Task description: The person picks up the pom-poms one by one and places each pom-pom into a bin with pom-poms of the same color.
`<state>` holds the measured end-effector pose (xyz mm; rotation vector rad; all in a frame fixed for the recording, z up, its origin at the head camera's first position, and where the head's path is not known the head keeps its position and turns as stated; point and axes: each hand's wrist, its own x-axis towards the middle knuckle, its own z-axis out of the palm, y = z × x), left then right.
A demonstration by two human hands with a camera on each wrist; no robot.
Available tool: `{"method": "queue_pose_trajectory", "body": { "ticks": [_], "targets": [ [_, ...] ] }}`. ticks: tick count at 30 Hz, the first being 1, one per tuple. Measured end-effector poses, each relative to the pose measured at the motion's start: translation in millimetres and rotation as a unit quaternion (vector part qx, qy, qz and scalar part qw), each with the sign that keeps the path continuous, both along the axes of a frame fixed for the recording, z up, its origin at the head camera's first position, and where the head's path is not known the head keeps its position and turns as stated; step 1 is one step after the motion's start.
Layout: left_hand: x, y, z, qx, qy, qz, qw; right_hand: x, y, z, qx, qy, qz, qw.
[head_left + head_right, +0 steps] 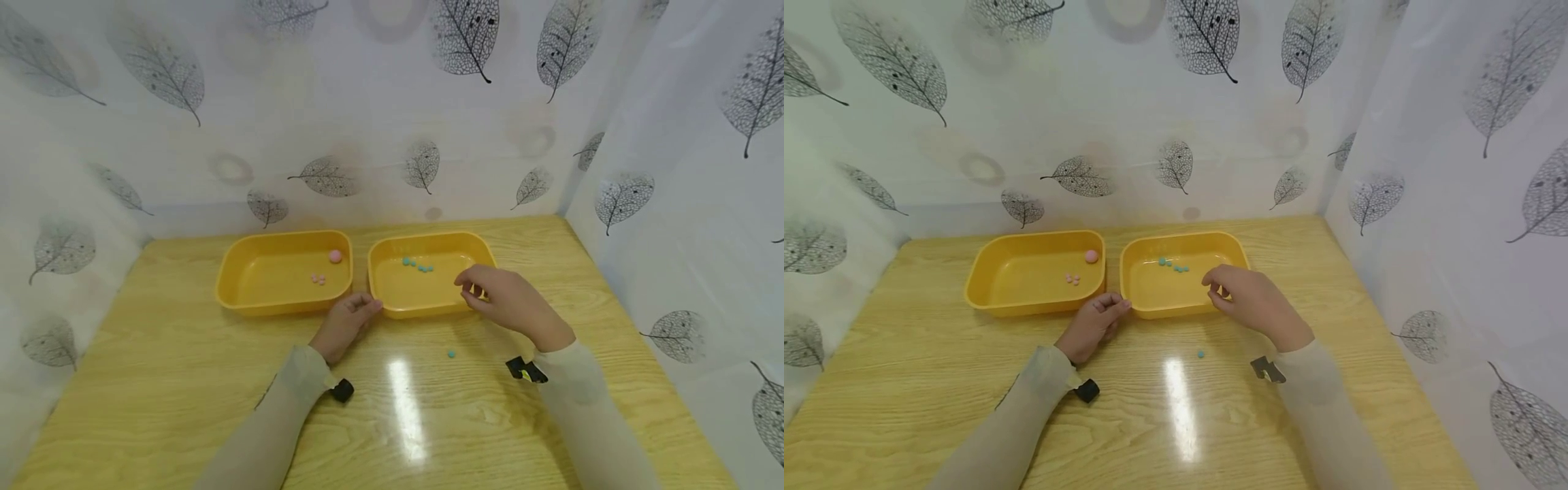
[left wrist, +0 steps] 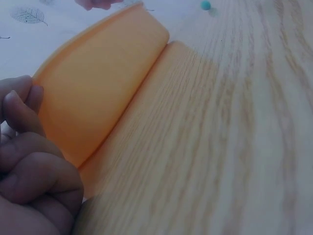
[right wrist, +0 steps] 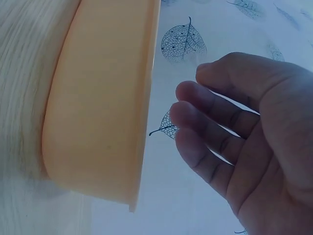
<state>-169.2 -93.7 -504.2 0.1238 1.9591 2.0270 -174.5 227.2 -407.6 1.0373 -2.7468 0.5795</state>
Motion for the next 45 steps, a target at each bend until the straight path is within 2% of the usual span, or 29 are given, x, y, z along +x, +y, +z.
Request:
{"method": "queue_pose_trajectory", "body": {
  "ticks": [6, 17, 27, 36, 39, 45],
  "targets": [
    [-1.1, 3, -1.8, -0.003, 0.001, 0.003, 1.0000, 3.6, 3, -1.0, 0.023, -0.029, 0.002, 0.999],
    [-5.7, 3, -0.5, -0.001, 0.003, 0.003, 1.0000, 7.0, 1, 2.4, 0.027, -0.037, 0.019, 0.999],
    [-1.6, 0, 0.0, -0.010, 0.003, 0.000, 1.0000, 11.5, -9, 0.0, 0.050, -0.071, 0.040, 0.995],
    [-2.3, 0, -2.4, -0.013, 0.003, -0.004, 0.9999, 15.6, -16, -4.8, 0.057, -0.107, 0.047, 0.991],
    [-2.1, 0, -2.6, -0.013, 0.003, 0.000, 0.9999, 14.5, -19, -8.7, 0.070, -0.123, 0.053, 0.989],
    [-1.2, 0, -2.4, -0.013, 0.003, 0.006, 0.9999, 13.6, -21, -19.0, 0.091, -0.187, 0.052, 0.977]
  ]
}}
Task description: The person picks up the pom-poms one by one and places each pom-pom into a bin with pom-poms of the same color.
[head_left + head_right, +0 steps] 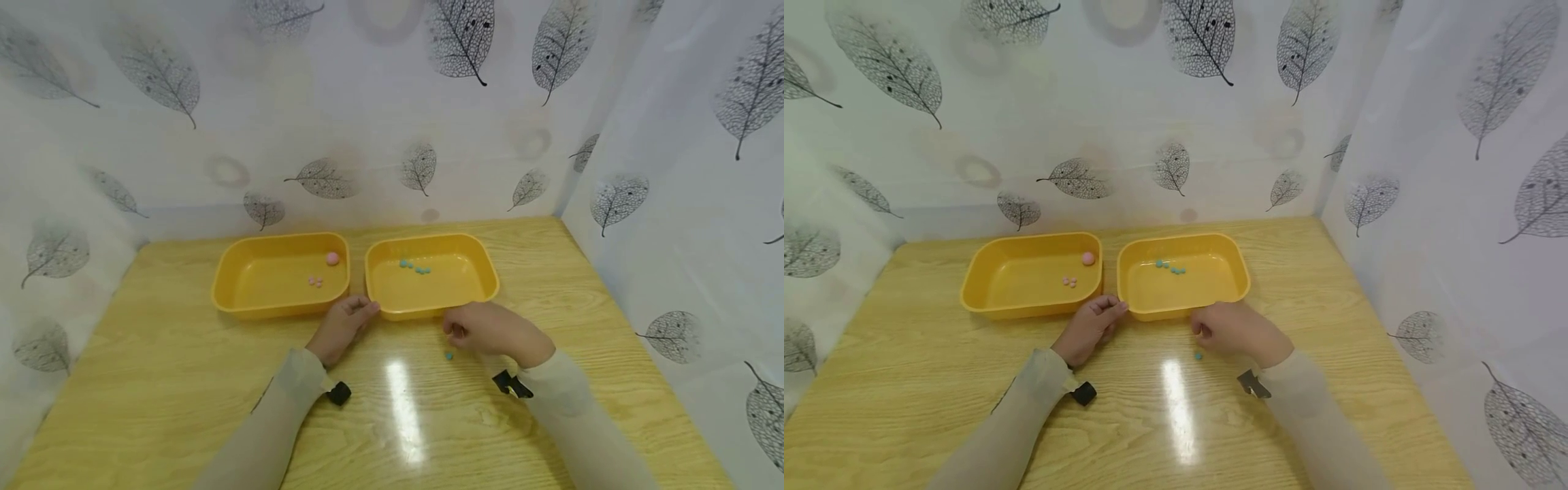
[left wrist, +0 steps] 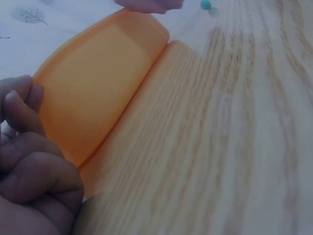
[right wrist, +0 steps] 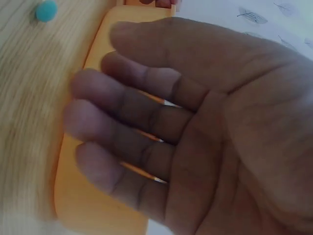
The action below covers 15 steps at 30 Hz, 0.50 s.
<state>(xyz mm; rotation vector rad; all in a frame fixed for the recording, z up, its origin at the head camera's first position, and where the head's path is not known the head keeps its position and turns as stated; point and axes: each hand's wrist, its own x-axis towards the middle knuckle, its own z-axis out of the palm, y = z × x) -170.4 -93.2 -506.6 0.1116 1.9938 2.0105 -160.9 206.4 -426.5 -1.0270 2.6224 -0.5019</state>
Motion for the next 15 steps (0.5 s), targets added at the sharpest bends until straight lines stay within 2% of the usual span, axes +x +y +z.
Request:
{"method": "queue_pose_trajectory", "body": {
  "ticks": [5, 15],
  "targets": [
    [-0.2, 0, 1.1, 0.002, -0.004, 0.004, 1.0000, 0.6, 0, -8.0, 0.013, -0.029, 0.005, 0.999],
    [-0.1, 0, -1.5, 0.007, -0.004, -0.001, 1.0000, 2.7, -6, -12.6, 0.028, -0.049, 0.012, 0.998]
  ]
}}
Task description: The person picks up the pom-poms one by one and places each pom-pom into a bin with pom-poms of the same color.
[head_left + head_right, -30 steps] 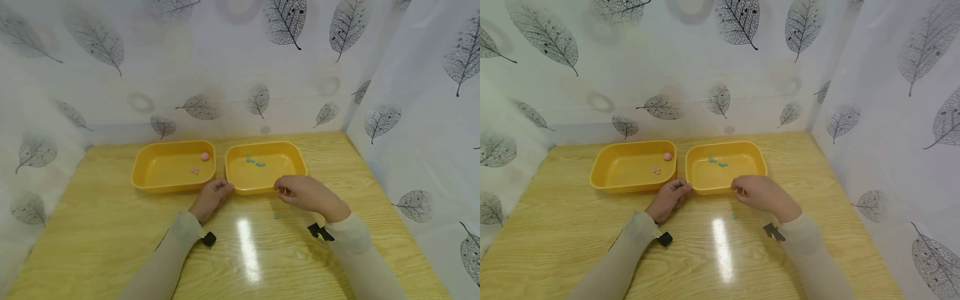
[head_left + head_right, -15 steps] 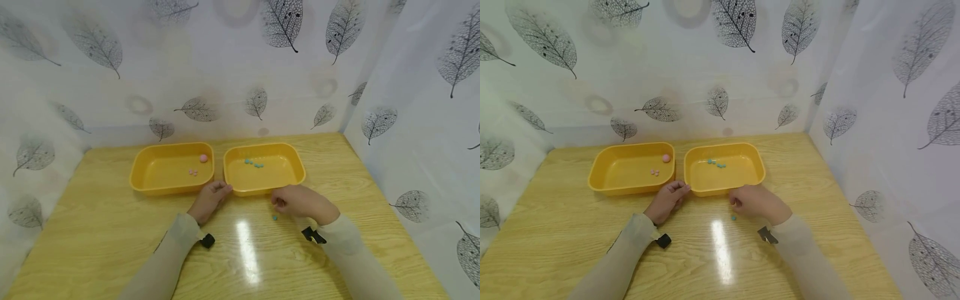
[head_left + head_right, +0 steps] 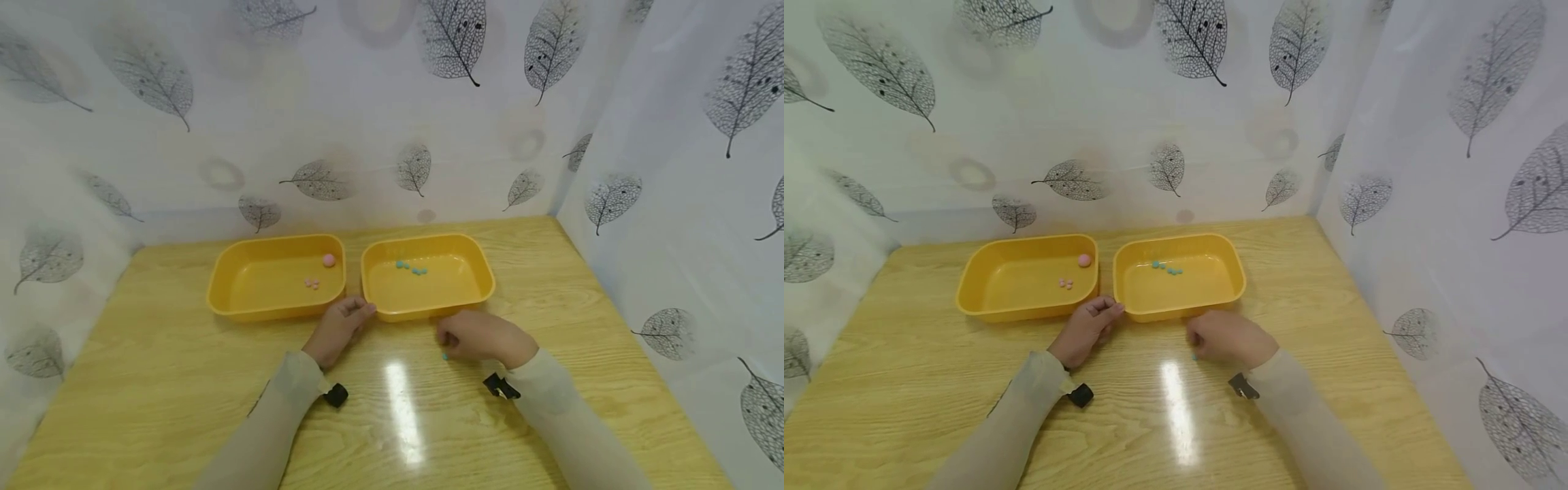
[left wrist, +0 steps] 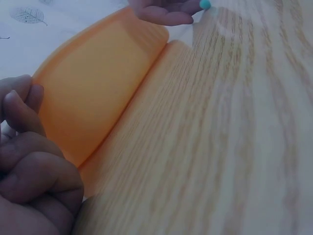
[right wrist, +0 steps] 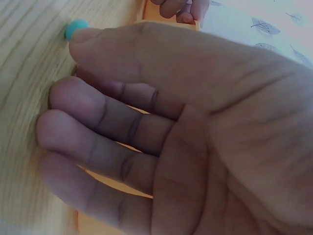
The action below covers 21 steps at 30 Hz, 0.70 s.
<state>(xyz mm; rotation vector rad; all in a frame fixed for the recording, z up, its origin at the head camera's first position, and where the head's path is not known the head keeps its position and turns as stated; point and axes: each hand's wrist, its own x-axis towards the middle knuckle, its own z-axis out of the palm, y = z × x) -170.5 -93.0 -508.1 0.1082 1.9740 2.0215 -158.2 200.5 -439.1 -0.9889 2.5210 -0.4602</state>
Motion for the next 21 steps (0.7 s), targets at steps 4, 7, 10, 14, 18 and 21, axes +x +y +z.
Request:
{"method": "queue_pose_trajectory", "body": {
  "ticks": [4, 7, 10, 14, 18, 21],
  "targets": [
    [-0.4, -0.8, 0.8, -0.004, 0.006, -0.003, 1.0000, -0.6, -1.5, -0.5, 0.006, -0.026, -0.003, 1.000],
    [-0.3, -0.9, 0.6, -0.006, 0.008, -0.004, 0.9999, -0.5, -2.3, -2.1, 0.009, -0.033, -0.003, 0.999],
    [-0.5, -0.8, -0.4, -0.006, 0.006, -0.003, 1.0000, -0.1, -3.5, -4.0, 0.010, -0.024, 0.002, 1.000],
    [-1.2, -0.8, -0.6, -0.004, 0.002, -0.003, 1.0000, 0.9, -5.7, -4.5, 0.005, -0.019, 0.009, 1.000],
    [-1.4, -1.0, -0.2, -0.005, 0.001, -0.005, 1.0000, 2.6, -6.9, -3.9, 0.000, -0.012, 0.012, 1.000],
    [-1.4, -0.8, -0.6, -0.004, 0.001, -0.003, 1.0000, 3.6, -7.2, -3.7, -0.003, 0.000, 0.019, 1.000]
  ]
}}
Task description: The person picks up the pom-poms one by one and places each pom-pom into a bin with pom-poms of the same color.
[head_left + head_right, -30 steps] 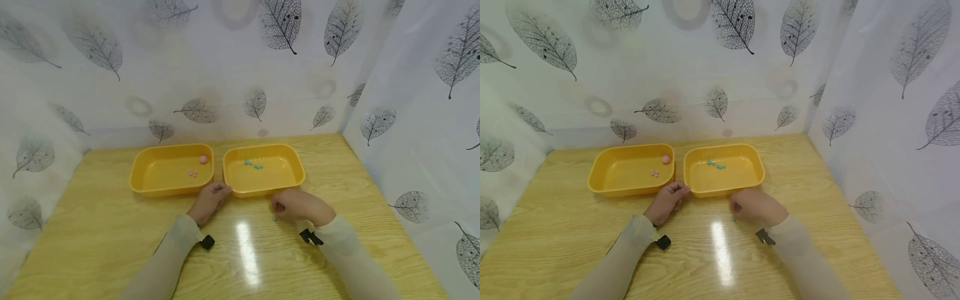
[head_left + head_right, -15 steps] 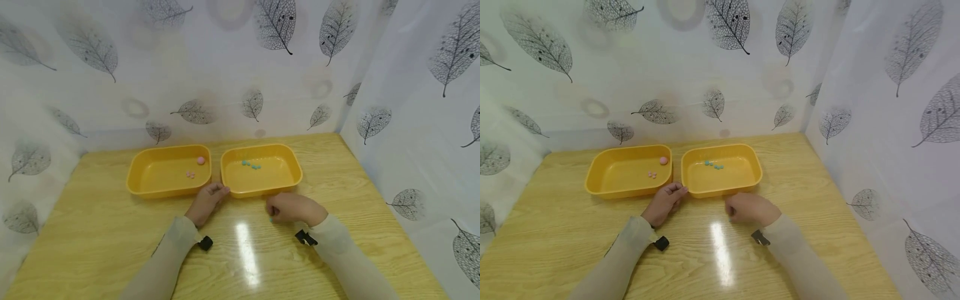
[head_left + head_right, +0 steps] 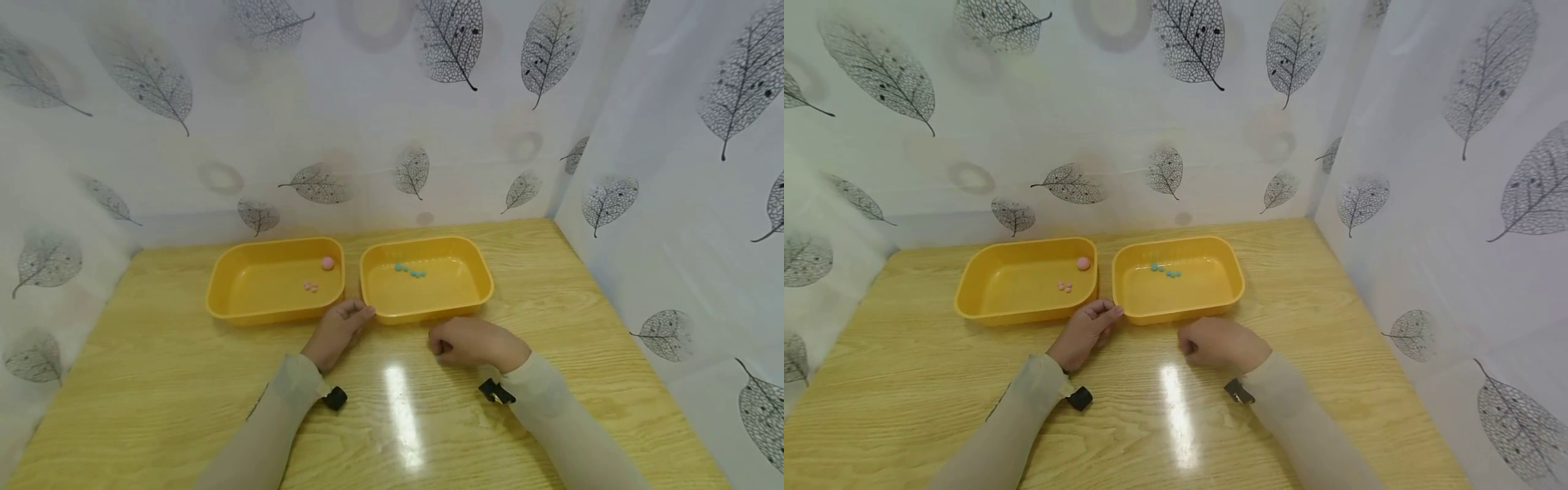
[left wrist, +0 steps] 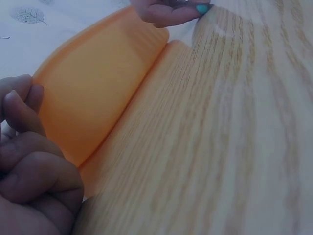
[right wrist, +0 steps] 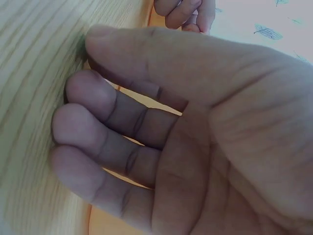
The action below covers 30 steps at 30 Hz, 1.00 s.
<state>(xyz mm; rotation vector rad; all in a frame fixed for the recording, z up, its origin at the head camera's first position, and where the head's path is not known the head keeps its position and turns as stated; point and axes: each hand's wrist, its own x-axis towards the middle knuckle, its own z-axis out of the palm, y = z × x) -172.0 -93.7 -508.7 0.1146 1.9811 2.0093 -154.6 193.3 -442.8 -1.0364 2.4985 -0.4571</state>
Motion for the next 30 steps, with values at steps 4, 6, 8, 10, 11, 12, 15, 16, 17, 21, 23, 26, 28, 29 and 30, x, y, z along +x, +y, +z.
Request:
{"method": "queue_pose_trajectory", "body": {
  "ticks": [4, 6, 8, 10, 11, 12, 15, 16, 17, 21, 23, 26, 28, 29, 30],
  "targets": [
    [0.2, 0.2, -0.4, 0.001, -0.001, 0.003, 1.0000, 0.4, -0.4, 0.2, 0.001, 0.011, 0.004, 1.000],
    [0.5, 0.1, -0.3, 0.001, -0.001, 0.004, 1.0000, 0.2, -0.8, -0.1, 0.004, 0.014, 0.005, 1.000],
    [0.9, 0.0, -0.2, 0.000, 0.001, 0.004, 1.0000, -0.2, -1.1, -0.5, 0.006, 0.015, 0.005, 1.000],
    [1.3, -0.1, 0.1, 0.002, 0.000, 0.004, 1.0000, -0.5, -1.3, -0.9, 0.008, 0.014, 0.005, 1.000],
    [1.4, -0.2, -0.2, 0.002, 0.000, 0.005, 1.0000, -0.6, -1.5, -1.4, 0.009, 0.012, 0.004, 1.000],
    [1.6, -0.2, -0.2, 0.002, -0.001, 0.006, 1.0000, -0.8, -1.6, -1.7, 0.009, 0.010, 0.004, 1.000],
    [2.0, -0.3, -0.1, 0.004, -0.003, 0.008, 1.0000, -0.6, -2.0, -1.8, 0.009, -0.002, -0.004, 1.000],
    [2.1, -0.3, -0.2, 0.004, -0.003, 0.008, 1.0000, -0.8, -2.3, -1.8, 0.007, -0.005, -0.006, 1.000],
    [2.1, -0.4, -0.3, 0.005, -0.003, 0.009, 0.9999, -0.8, -2.4, -1.7, 0.007, -0.009, -0.009, 1.000],
    [2.4, -0.1, 0.3, 0.009, -0.002, 0.011, 0.9999, -0.2, -3.6, -0.9, 0.006, -0.017, -0.021, 1.000],
    [2.5, 0.3, 0.6, 0.010, -0.003, 0.012, 0.9999, 0.4, -4.4, -0.9, 0.005, -0.019, -0.027, 0.999],
    [2.6, 0.9, 1.3, 0.011, -0.004, 0.011, 0.9999, 1.2, -6.1, 0.2, -0.005, -0.016, -0.028, 0.999],
    [2.6, 1.1, 1.8, 0.010, -0.005, 0.011, 0.9999, 1.5, -7.6, 1.9, -0.017, -0.007, -0.022, 1.000],
    [2.7, 1.1, 2.3, 0.009, -0.006, 0.011, 0.9999, 1.5, -8.3, 2.9, -0.023, -0.001, -0.017, 1.000],
    [2.9, 1.1, 2.7, 0.008, -0.006, 0.012, 0.9999, 1.4, -9.1, 3.8, -0.030, 0.005, -0.011, 0.999]
  ]
}}
